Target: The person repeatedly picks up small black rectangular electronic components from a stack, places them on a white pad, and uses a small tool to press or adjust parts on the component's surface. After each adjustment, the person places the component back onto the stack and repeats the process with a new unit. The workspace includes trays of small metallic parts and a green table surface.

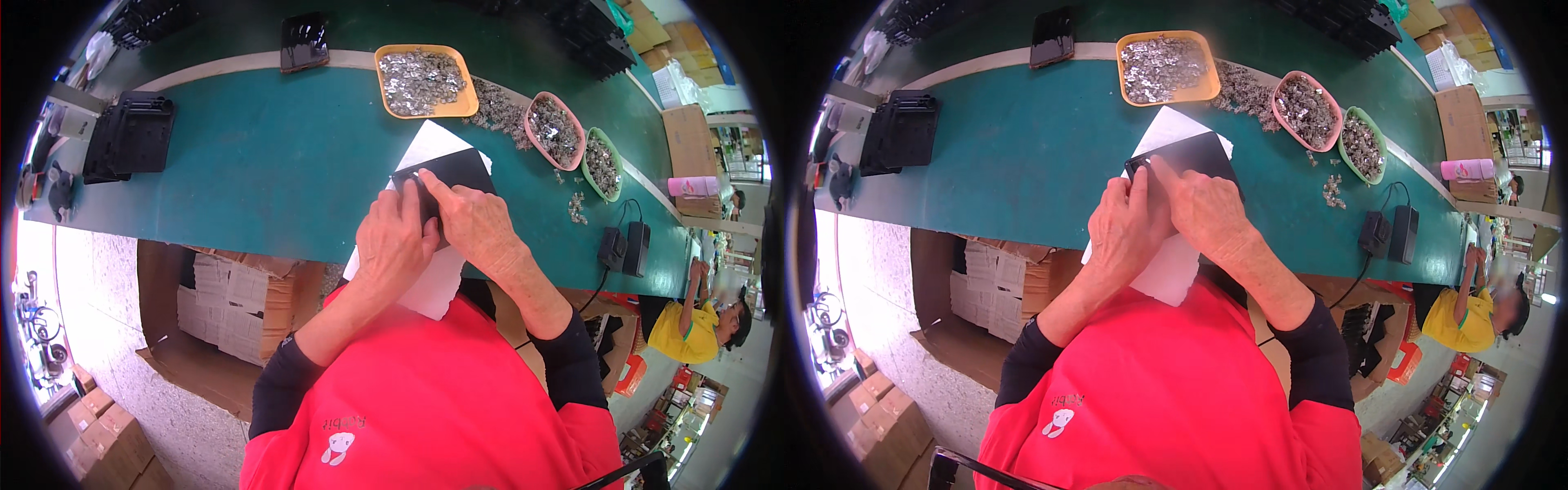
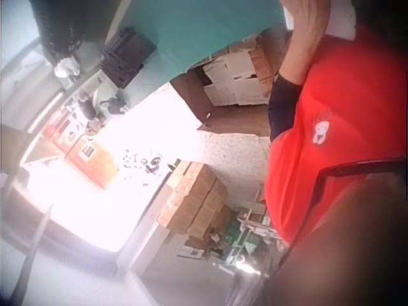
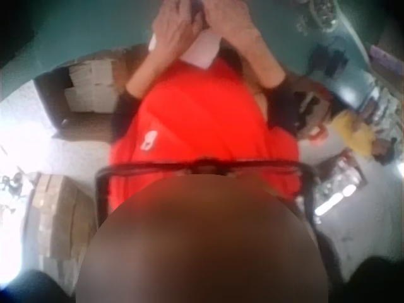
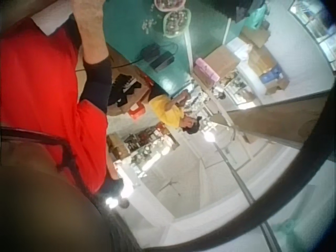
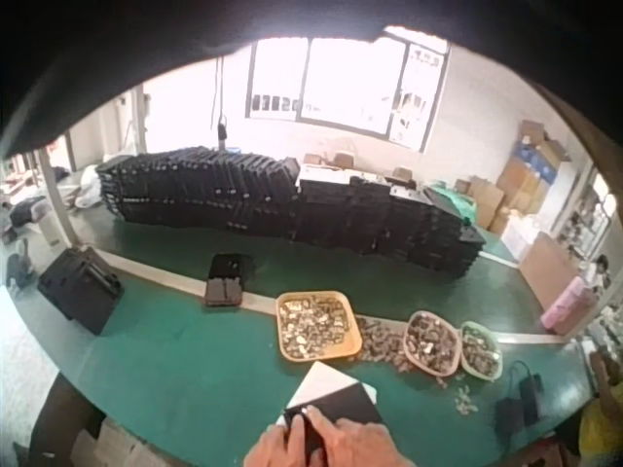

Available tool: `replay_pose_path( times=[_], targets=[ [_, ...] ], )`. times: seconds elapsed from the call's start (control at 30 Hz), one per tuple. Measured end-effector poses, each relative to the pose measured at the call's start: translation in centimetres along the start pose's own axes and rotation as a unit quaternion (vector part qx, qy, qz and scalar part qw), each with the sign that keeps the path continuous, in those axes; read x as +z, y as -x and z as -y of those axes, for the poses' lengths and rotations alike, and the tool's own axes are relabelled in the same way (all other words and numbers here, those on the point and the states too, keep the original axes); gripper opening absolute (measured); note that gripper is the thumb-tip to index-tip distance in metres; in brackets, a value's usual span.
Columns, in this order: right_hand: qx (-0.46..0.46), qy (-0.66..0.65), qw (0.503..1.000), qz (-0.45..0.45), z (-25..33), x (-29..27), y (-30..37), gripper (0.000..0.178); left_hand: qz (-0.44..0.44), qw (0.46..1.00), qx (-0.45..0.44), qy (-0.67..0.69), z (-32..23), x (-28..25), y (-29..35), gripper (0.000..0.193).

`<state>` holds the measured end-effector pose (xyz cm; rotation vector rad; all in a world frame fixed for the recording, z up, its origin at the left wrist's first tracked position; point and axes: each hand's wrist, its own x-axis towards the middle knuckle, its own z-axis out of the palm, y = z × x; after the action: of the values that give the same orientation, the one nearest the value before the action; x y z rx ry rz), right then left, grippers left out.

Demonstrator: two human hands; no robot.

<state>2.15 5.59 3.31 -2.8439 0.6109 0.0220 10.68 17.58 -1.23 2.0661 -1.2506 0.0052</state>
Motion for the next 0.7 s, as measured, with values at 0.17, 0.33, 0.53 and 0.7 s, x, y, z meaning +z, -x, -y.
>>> replay_pose_path(
  times=[0.17, 0.33, 0.53, 0.7],
  targets=[
    [-0.017, 0.036, 0.999, 0.009, 0.2, 0.0, -0.3, 0.048, -0.014, 0.999, 0.013, -0.027, 0.3, 0.8, 0.0, 0.059],
    [-0.04, 0.056, 0.997, -0.018, 0.1, 0.4, -0.3, 0.051, -0.022, 0.999, 0.019, -0.027, 0.2, 0.8, -0.1, 0.059],
    [-0.061, 0.093, 0.994, -0.01, 0.1, 0.2, -0.5, 0.051, -0.01, 1.0, 0.004, -0.017, 0.1, 0.7, -0.2, 0.059],
    [-0.102, 0.103, 0.989, 0.003, -1.5, -0.4, -1.3, 0.055, 0.005, 1.0, -0.002, -0.003, 0.2, 0.4, -0.2, 0.061]
  ],
)
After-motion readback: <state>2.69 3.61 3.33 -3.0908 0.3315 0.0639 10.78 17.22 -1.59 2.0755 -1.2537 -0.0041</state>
